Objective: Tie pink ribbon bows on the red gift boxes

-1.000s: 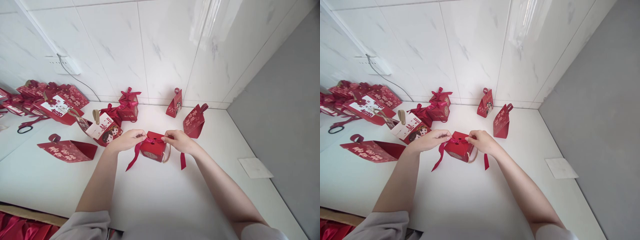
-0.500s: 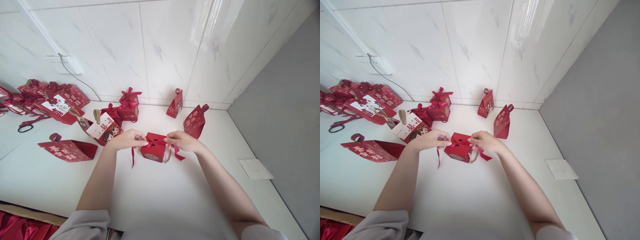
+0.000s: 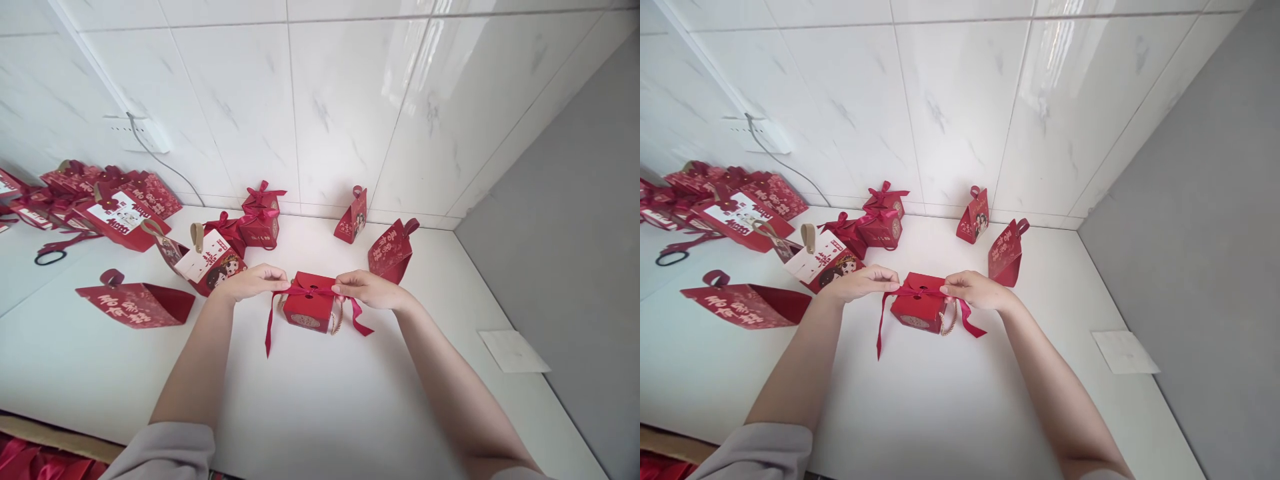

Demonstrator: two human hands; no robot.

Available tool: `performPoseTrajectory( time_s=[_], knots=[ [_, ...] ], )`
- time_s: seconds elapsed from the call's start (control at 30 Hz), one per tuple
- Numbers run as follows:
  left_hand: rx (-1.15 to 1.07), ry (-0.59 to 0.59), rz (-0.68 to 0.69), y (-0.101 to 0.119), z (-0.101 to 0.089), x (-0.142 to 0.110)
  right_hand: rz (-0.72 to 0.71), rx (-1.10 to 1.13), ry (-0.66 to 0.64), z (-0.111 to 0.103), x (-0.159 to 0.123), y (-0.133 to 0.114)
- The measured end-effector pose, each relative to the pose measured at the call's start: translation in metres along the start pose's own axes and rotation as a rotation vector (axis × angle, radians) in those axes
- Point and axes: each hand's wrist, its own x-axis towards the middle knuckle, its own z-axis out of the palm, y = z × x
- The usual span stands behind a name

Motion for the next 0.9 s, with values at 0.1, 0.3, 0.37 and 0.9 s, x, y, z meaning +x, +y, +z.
performPoseTrajectory(
  time_s=[0.1, 0.3, 0.37, 0.9],
  knots=[
    [-0.045, -0.013, 0.009, -0.006, 0.000, 0.003, 0.005, -0.022, 0.002, -0.003, 0.001, 0.005],
    [-0.121, -0.083, 0.001, -0.020, -0.001, 0.008, -0.001, 0.072, -0.025, -0.007, 0.006, 0.016],
    [-0.169, -0.140, -0.001, -0.027, -0.002, 0.010, 0.005, 0.126, -0.060, -0.009, 0.007, 0.018],
    [-0.234, -0.102, 0.016, -0.027, 0.000, 0.014, -0.012, 0.169, -0.105, -0.011, 0.003, 0.019]
  ],
)
